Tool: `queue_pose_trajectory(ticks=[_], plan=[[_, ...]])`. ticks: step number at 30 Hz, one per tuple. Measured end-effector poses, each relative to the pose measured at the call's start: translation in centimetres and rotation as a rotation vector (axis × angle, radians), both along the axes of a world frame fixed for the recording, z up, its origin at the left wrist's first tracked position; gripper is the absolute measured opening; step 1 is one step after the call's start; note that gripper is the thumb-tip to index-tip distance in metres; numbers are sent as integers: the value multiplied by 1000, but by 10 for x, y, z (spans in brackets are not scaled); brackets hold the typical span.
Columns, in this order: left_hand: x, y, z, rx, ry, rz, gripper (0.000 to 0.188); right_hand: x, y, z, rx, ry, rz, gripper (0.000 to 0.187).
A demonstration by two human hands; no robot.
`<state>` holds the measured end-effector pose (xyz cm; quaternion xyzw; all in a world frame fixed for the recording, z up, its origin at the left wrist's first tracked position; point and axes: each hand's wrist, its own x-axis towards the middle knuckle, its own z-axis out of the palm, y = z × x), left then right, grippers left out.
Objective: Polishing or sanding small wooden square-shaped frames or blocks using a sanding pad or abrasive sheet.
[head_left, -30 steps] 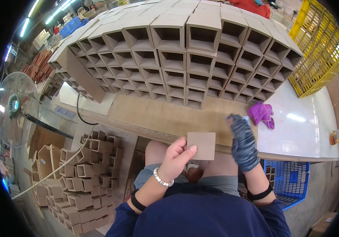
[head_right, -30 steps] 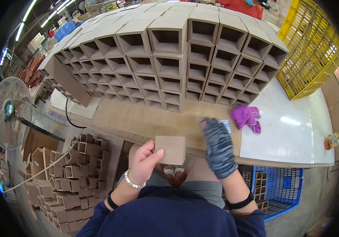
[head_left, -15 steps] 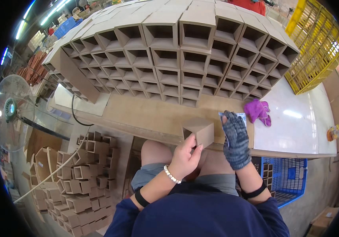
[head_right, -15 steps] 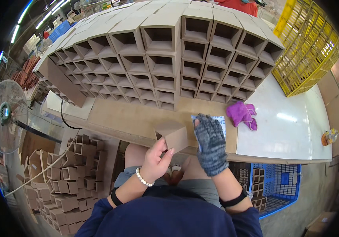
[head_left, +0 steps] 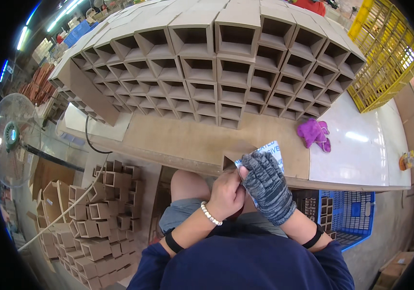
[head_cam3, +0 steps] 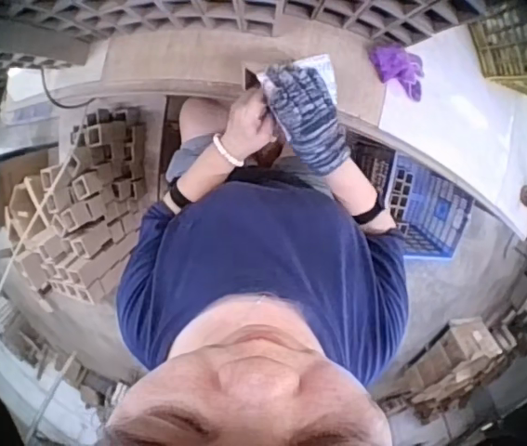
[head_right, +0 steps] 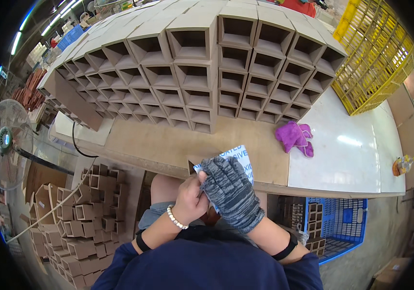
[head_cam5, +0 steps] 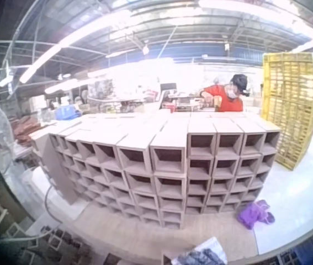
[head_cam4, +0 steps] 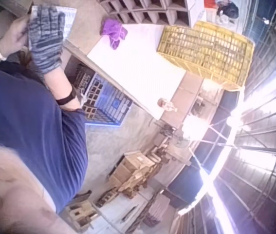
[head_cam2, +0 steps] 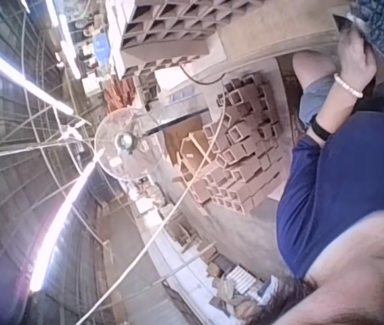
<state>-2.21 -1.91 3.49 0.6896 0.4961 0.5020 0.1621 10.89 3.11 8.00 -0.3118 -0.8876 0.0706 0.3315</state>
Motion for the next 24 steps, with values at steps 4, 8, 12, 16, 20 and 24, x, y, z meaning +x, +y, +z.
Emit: queue_pose_trajectory(ticks=[4, 8, 12, 16, 20, 24], plan=[[1, -4, 6, -10, 88, -6, 25, 24, 30, -24, 95, -47, -147, 29], [-1, -2, 6, 36, 149, 10, 25, 10, 7, 11, 35, 18, 33, 27], [-3, 2, 4, 149, 170, 15, 27, 7, 12, -2, -249, 23, 47, 26], [1, 1, 9, 168, 212, 4, 27, 35, 28, -23, 156, -146, -202, 28], [-3, 6, 9, 208, 223, 35, 24, 11, 0, 2, 62, -27, 68, 31], [-3, 2, 10, 177, 249, 56, 22, 28, 29, -20, 114, -158, -134, 30]])
